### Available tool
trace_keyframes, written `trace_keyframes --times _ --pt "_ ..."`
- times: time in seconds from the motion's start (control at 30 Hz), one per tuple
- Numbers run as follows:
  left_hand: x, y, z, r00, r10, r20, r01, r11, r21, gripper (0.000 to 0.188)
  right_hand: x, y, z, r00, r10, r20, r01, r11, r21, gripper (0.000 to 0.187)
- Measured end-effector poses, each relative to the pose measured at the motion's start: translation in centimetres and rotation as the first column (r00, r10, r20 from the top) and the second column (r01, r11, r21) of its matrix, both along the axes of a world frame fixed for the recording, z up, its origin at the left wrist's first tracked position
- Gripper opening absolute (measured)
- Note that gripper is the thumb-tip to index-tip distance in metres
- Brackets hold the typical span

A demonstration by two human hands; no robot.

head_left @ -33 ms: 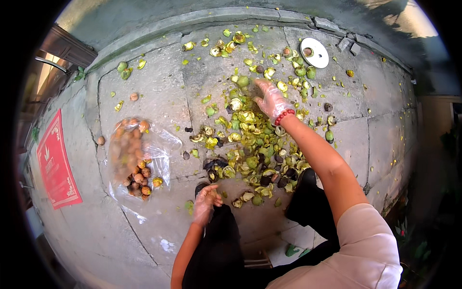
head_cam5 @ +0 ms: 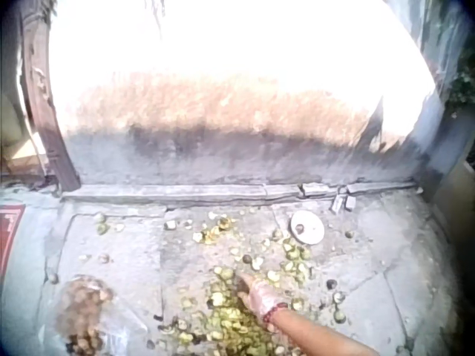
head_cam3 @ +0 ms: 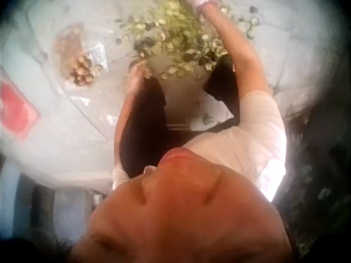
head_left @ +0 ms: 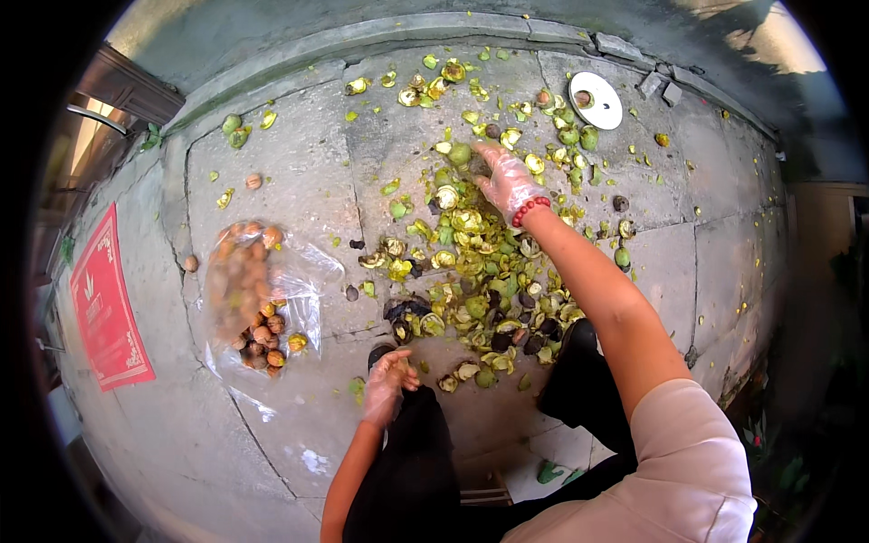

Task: The person is peeling small round fruits by hand and placing the peeled fruits into a plastic bag. The person is sitting on the ground surrounded by fruit peels.

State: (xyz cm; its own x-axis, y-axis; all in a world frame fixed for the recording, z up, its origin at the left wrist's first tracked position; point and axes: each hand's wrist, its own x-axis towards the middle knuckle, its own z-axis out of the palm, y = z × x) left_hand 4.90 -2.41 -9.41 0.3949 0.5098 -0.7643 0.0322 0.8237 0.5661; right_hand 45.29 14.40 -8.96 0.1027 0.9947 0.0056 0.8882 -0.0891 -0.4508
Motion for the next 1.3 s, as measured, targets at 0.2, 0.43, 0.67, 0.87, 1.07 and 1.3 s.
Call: trace_keyframes --times 0.2,0.43,0.67,0.87,1.07,1.3 --pt "-1.1 -0.2 0.8 1.0 -0.025 0.019 0.025 1.0 -0.006 0.037 -2.1 4.4 -5.0 0.959 -0.216 -0.183 0.187 0.968 -0.167 0.037" --pt "-1.4 -0.3 1.0 0.999 -0.039 -0.008 0.039 0.999 0.032 0.034 -2.8 3.5 0.7 0.987 -0.108 -0.12 0.093 0.988 -0.122 0.05" --pt "-1.9 -1.2 0.2 1.0 0.001 -0.02 0.0 0.999 0.045 0.03 1.0 6.1 22.7 0.681 0.126 -0.721 0.171 0.93 0.324 0.026" --pt "-2.6 -1.6 0.0 0.99 -0.05 -0.135 0.049 0.999 -0.011 0.031 1.5 -2.5 23.7 0.999 -0.043 0.034 -0.009 0.49 0.872 0.054" --pt "-2.4 -0.7 1.3 0.991 -0.101 -0.087 0.103 0.995 0.013 0.031 -1.9 -12.1 6.1 0.849 0.392 0.353 -0.141 0.813 -0.566 0.076" --pt "0.0 0.3 1.0 0.988 -0.127 -0.084 0.127 0.992 -0.009 0.032 4.5 -8.4 3.3 0.982 -0.149 -0.12 0.119 0.967 -0.227 0.051"
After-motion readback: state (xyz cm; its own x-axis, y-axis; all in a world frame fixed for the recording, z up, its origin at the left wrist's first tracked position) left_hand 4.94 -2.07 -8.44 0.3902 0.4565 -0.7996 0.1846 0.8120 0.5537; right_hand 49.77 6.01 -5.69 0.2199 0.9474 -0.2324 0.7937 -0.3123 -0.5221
